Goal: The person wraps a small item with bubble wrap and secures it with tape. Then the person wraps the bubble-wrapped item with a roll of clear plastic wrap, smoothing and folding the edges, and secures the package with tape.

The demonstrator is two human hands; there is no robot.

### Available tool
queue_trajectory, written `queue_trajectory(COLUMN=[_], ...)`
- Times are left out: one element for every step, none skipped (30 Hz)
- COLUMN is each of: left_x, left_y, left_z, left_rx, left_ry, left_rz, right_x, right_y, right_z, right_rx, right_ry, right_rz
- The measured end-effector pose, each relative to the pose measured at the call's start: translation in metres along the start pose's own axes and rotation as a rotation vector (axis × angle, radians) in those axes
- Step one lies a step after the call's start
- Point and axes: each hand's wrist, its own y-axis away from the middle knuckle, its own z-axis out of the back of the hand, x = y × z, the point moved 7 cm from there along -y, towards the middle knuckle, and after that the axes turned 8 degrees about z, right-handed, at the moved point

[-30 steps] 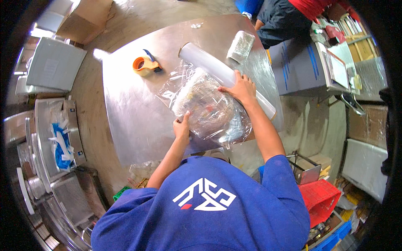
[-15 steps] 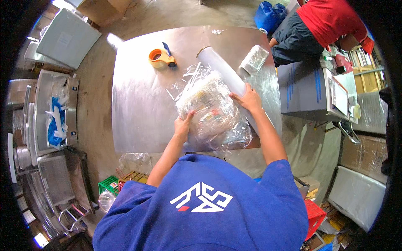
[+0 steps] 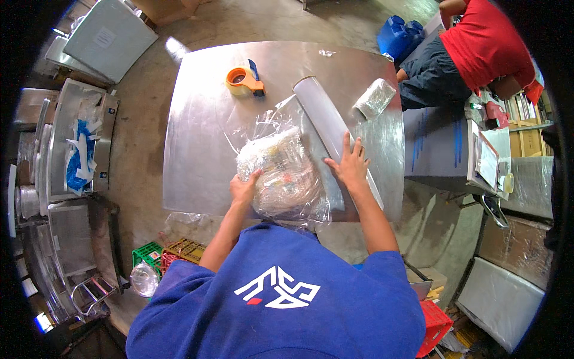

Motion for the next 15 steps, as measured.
queue_trajectory(left_x=[0.002, -0.001, -0.004, -0.008, -0.020, -0.026, -0.031, -0.031, -0.037, -0.042, -0.043, -0.050, -0.057, -0.073, -0.083], left_y=[0.000, 0.004, 0.006, 0.009, 0.008, 0.003, 0.000, 0.003, 0.005, 0.007, 0.013, 0.010, 0.008, 0.010, 0.018], left_z=[0.010, 0.015, 0.023, 0.033, 0.042, 0.048, 0.057, 0.068, 0.076, 0.084, 0.093, 0.094, 0.094, 0.091, 0.091], left_rx=[-0.031, -0.017, -0.059, -0.102, -0.144, -0.156, -0.169, -0.192, -0.227, -0.262, -0.294, -0.335, -0.335, -0.328, -0.337], left_ry=[-0.007, 0.074, -0.004, -0.081, -0.155, -0.185, -0.215, -0.247, -0.280, -0.313, -0.355, -0.426, -0.435, -0.443, -0.442], left_rz=[0.023, 0.014, -0.011, -0.035, -0.074, -0.083, -0.090, -0.077, -0.114, -0.150, -0.178, -0.178, -0.191, -0.206, -0.203], right_x=[-0.002, -0.007, -0.010, -0.014, -0.016, -0.026, -0.034, -0.031, -0.029, -0.026, -0.018, -0.011, 0.000, 0.006, 0.013], right_y=[-0.001, -0.002, -0.004, -0.003, -0.008, -0.013, -0.017, -0.015, -0.017, -0.020, -0.017, -0.013, -0.009, -0.005, 0.002], right_z=[0.001, 0.002, 0.001, 0.000, 0.003, -0.004, -0.016, -0.020, -0.018, -0.017, -0.016, -0.025, -0.038, -0.048, -0.046], right_rx=[0.062, 0.120, 0.157, 0.194, 0.216, 0.247, 0.278, 0.331, 0.308, 0.285, 0.273, 0.215, 0.156, 0.098, 0.080], right_ry=[-0.075, -0.146, -0.225, -0.304, -0.385, -0.420, -0.454, -0.488, -0.484, -0.480, -0.478, -0.409, -0.339, -0.264, -0.250], right_rz=[-0.007, -0.012, -0.015, -0.017, -0.020, -0.042, -0.063, -0.072, -0.060, -0.047, -0.039, 0.049, 0.135, 0.214, 0.217])
